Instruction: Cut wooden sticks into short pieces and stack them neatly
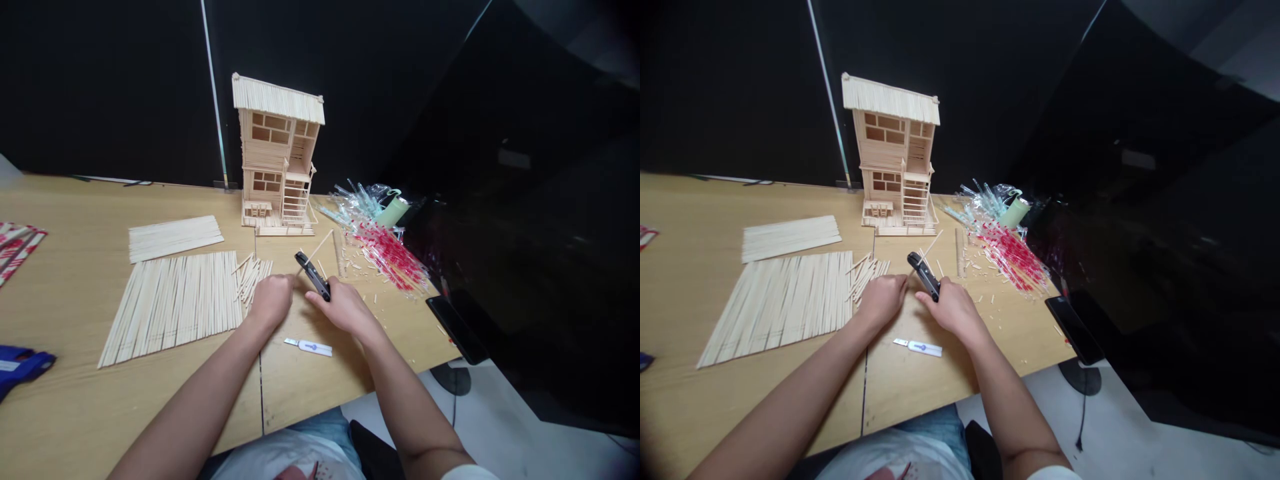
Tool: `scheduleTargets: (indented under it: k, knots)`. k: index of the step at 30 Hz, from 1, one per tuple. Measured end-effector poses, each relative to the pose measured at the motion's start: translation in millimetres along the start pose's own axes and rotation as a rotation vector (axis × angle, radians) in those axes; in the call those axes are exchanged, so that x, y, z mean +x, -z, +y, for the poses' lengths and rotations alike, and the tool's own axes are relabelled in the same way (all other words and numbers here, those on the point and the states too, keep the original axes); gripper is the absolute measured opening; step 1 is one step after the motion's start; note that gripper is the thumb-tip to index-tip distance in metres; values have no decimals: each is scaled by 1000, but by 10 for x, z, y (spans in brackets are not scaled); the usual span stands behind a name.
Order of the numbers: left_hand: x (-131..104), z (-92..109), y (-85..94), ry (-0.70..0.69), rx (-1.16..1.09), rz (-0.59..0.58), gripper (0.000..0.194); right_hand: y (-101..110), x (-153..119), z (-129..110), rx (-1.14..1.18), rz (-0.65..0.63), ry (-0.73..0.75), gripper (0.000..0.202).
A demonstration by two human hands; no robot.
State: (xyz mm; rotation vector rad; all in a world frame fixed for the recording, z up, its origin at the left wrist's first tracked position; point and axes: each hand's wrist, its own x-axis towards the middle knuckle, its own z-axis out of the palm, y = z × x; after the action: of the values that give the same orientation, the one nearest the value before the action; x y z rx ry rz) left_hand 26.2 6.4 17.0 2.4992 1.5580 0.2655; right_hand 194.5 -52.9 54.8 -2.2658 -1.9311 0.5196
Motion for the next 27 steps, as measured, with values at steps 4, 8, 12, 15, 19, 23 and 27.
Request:
scheduleTargets:
  k: [4,8,12,15,19,23,27]
  knots:
    - [-10,16,45,-12,22,-27,32,9,-20,-32,-50,-12,20,49]
    - [-18,17,48,-38,39,-7,31,5,-31,-32,-87,-1,12,49]
    - [-35,17,45,-46,44,-2,32,-37,-31,0,-134,28,1,44]
    - [-49,34,68,-42,42,-12,33,-82,-36,39,-165,57,11,38]
    - [-38,120,128,-71,64,-28,31,-130,-38,135,-172,82,0,33]
    - [-9,267,160,-102,90,-48,29,-172,-53,305,-130,103,-18,29]
    - [-22,390,148,-143,102,-81,28,-224,-110,497,-74,107,-12,25]
